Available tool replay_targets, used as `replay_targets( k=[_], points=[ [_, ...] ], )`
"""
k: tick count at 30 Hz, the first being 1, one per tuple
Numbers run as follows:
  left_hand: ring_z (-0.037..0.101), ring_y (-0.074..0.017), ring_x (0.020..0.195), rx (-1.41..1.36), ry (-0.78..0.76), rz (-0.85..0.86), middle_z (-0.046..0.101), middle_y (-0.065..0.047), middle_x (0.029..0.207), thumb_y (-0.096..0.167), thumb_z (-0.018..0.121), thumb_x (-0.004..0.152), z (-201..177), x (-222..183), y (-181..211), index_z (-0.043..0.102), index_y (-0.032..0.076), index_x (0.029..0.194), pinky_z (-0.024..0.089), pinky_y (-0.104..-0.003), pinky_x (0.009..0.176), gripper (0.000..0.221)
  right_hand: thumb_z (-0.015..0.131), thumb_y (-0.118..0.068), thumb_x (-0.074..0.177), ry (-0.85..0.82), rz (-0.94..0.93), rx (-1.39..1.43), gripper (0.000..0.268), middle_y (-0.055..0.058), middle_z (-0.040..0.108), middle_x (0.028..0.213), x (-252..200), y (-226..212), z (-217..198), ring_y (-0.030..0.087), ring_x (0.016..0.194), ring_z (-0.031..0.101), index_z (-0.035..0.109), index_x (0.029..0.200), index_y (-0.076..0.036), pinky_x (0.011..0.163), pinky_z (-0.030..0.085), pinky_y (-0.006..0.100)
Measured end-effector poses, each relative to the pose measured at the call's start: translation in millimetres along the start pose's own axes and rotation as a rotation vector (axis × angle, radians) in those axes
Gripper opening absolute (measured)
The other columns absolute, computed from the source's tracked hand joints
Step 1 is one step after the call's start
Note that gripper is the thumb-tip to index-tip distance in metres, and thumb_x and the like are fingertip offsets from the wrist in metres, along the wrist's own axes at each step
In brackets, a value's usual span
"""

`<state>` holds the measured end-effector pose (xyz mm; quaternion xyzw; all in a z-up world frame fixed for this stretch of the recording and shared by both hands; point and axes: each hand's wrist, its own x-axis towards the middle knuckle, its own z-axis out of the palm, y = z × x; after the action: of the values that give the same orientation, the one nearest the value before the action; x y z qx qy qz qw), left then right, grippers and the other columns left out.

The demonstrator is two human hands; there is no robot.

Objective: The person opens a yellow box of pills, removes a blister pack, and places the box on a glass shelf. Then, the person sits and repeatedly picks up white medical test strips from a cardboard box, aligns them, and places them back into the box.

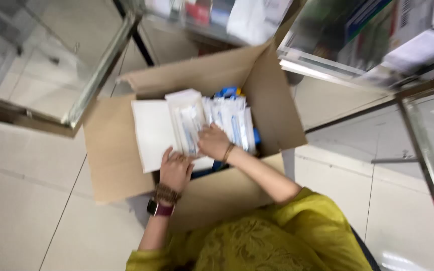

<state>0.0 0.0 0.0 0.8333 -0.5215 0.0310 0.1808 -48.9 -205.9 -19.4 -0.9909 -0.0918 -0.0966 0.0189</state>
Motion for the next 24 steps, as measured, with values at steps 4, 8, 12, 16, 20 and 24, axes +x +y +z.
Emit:
replay_targets(
  k=[4, 8, 12, 16, 20, 24],
  points=[
    [0.07, -0.0195, 0.088, -0.011, 0.059, 0.037, 0.076, -0.007, 0.081, 0.013, 0.075, 0.082, 11.1, 1.7, -7.3, 0.08, 0.014, 0.097, 0.034, -0.045, 0.116, 0.016, 0.08, -0.033, 0.07, 0.047, 0.023, -0.052, 0.02, 0.005, 0.069, 0.094, 1.8, 4.8, -8.3, 0.028, 0.11, 0.058, 0.078, 0.076, -0.014, 0.092, 0.043, 0.043],
    [0.069, -0.0197, 0.085, -0.019, 0.012, -0.024, 0.076, -0.007, 0.081, 0.015, 0.077, 0.08, 13.1, 2.8, -7.4, 0.081, 0.014, 0.094, 0.033, -0.045, 0.115, 0.015, 0.077, -0.031, 0.083, 0.001, 0.105, 0.131, 0.022, 0.004, 0.067, 0.101, -2.7, 12.3, -33.0, 0.025, 0.11, 0.058, 0.076, 0.096, -0.014, 0.093, 0.043, 0.041],
    [0.069, -0.0202, 0.086, -0.051, -0.021, -0.04, 0.076, -0.007, 0.078, 0.014, 0.078, 0.079, 9.0, 5.6, -8.2, 0.082, 0.015, 0.1, 0.032, -0.045, 0.115, 0.022, 0.075, -0.03, 0.087, 0.092, 0.211, 0.239, 0.025, 0.005, 0.067, 0.105, -15.5, 36.8, -54.3, 0.026, 0.108, 0.059, 0.075, 0.105, -0.013, 0.094, 0.046, 0.041],
    [0.068, -0.0195, 0.086, -0.065, -0.057, -0.071, 0.077, -0.006, 0.08, 0.014, 0.078, 0.079, 11.1, 9.0, -9.2, 0.082, 0.016, 0.102, 0.03, -0.045, 0.116, 0.023, 0.074, -0.031, 0.087, 0.048, 0.334, 0.183, 0.025, 0.007, 0.069, 0.106, -41.9, 72.3, -46.1, 0.029, 0.11, 0.062, 0.075, 0.105, -0.013, 0.095, 0.048, 0.044],
    [0.068, -0.0196, 0.088, -0.061, -0.093, -0.089, 0.076, -0.006, 0.082, 0.016, 0.076, 0.082, 11.8, 10.9, -9.2, 0.082, 0.018, 0.103, 0.03, -0.044, 0.117, 0.022, 0.073, -0.04, 0.088, -0.188, 0.546, 0.165, 0.039, 0.015, 0.069, 0.115, -69.3, 106.4, -15.3, 0.034, 0.113, 0.064, 0.072, 0.114, -0.011, 0.095, 0.052, 0.047],
    [0.068, -0.0196, 0.09, -0.065, -0.123, -0.105, 0.076, -0.006, 0.086, 0.016, 0.075, 0.083, 8.9, 12.4, -7.0, 0.081, 0.017, 0.103, 0.029, -0.044, 0.118, 0.022, 0.07, -0.05, 0.09, -0.465, 0.649, 0.155, 0.056, 0.022, 0.069, 0.121, -94.3, 146.9, 71.7, 0.037, 0.115, 0.066, 0.07, 0.118, -0.001, 0.1, 0.053, 0.045]
  ],
)
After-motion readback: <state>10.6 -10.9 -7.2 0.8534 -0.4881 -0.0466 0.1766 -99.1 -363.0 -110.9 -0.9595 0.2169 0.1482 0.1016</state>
